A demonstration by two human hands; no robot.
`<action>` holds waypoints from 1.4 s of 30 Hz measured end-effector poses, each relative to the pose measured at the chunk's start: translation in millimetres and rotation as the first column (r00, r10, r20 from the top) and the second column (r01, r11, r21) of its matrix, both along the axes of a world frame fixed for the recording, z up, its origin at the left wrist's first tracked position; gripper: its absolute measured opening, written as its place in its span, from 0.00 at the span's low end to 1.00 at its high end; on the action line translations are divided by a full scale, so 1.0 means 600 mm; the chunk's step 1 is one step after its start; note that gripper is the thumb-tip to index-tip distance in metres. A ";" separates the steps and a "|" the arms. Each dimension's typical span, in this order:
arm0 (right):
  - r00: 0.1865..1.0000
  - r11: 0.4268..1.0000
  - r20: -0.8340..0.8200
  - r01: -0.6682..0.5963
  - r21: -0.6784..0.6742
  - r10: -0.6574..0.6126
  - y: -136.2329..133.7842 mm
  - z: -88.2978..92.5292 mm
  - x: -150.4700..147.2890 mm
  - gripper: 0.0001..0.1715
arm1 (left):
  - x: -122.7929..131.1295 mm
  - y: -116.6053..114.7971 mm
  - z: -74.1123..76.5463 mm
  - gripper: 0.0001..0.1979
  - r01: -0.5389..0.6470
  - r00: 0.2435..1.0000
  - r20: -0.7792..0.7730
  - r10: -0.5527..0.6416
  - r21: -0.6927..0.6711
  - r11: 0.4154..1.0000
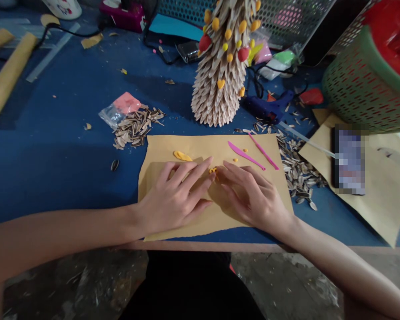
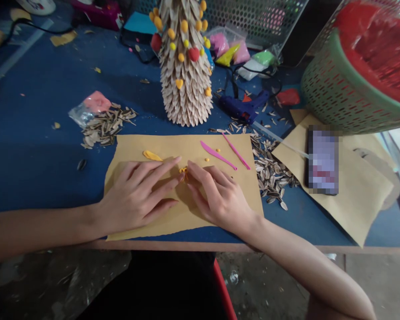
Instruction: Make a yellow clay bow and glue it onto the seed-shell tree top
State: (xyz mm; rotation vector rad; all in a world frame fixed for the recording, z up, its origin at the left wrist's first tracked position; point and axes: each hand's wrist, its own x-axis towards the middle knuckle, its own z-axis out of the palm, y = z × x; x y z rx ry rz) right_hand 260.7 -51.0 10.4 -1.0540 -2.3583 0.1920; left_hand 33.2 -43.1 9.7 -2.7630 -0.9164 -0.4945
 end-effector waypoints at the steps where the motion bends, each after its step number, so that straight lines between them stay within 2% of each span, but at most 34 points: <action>1: 1.000 1.000 -0.015 0.009 -0.010 -0.009 0.000 -0.001 0.000 0.35 | 0.000 0.000 0.000 0.17 0.001 1.000 -0.001 -0.001 -0.001 1.000; 8: 0.997 0.997 -0.071 0.037 -0.072 -0.042 -0.001 -0.001 0.001 0.30 | 0.000 -0.002 -0.002 0.18 -0.008 1.000 0.005 0.008 -0.035 0.999; 14: 0.996 0.995 -0.080 0.033 -0.094 -0.041 -0.003 -0.001 -0.001 0.33 | 0.000 -0.001 -0.002 0.18 0.001 1.000 0.018 -0.001 -0.022 1.000; 26: 0.995 0.990 -0.092 0.030 -0.140 -0.043 0.000 -0.004 -0.005 0.31 | 0.001 0.000 0.000 0.18 -0.001 1.000 0.015 0.002 -0.030 1.000; 30: 0.995 0.994 -0.086 0.050 -0.096 -0.058 0.006 -0.003 0.001 0.30 | 0.001 0.000 -0.001 0.18 0.003 1.000 0.020 -0.003 -0.016 1.000; 35: 0.982 0.979 -0.061 0.182 0.090 -0.176 0.052 0.003 0.045 0.16 | 0.002 0.001 0.000 0.17 0.025 1.000 0.013 -0.025 0.016 1.000; 39: 0.978 0.974 -0.028 0.208 0.085 -0.206 0.081 0.002 0.078 0.10 | 0.001 0.001 0.001 0.16 0.030 0.999 0.038 -0.031 0.034 0.999; 42: 0.980 0.977 0.008 0.199 0.078 -0.200 0.086 -0.005 0.083 0.09 | 0.000 0.000 0.000 0.16 0.032 0.998 0.044 -0.034 0.050 0.998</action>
